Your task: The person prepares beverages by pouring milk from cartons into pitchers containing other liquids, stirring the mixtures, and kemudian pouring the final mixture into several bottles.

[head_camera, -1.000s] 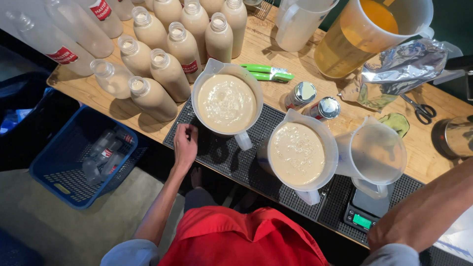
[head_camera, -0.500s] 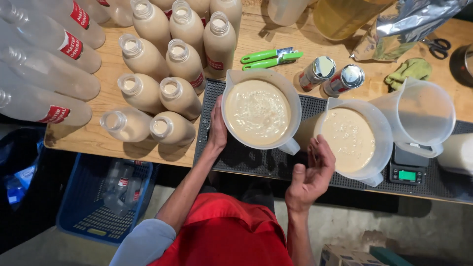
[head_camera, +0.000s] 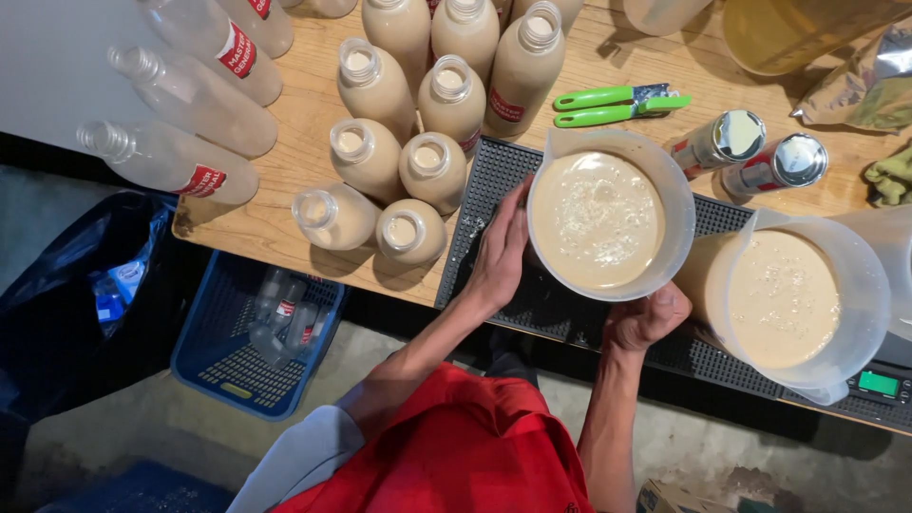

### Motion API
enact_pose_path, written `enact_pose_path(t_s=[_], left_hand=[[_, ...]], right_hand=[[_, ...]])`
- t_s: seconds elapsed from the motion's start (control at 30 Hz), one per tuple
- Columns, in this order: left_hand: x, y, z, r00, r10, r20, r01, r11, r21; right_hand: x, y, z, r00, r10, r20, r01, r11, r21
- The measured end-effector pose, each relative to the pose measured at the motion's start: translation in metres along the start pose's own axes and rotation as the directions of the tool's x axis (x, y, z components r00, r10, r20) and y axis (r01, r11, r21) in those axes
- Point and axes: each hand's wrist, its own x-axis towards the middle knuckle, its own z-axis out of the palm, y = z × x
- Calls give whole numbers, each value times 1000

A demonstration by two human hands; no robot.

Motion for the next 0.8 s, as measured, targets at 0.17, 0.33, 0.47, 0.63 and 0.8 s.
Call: enact_pose_path(t_s=[0.17, 0.33, 0.47, 0.63, 0.8], left_hand=[[-114, -35, -74, 988, -52, 149, -2, 941, 340], [-177, -72, -116, 970, -191, 152, 135, 938, 320], [-141, -36, -92, 963, -99, 249, 15, 948, 319], [-72, -3, -46, 962, 65, 264, -126, 967, 223], [-22, 23, -2, 976, 137, 170, -142, 990, 13]], right_hand=[[-4, -21, 34, 988, -157, -3, 154, 975, -157], [-7, -54, 86, 986, 9, -166, -6, 1000, 18], [-22, -33, 65, 962, -21, -273, 55, 991, 119], [-38, -54, 67, 948, 44, -314, 15, 983, 183], [-54, -73, 65, 953, 81, -293, -8, 970, 242]])
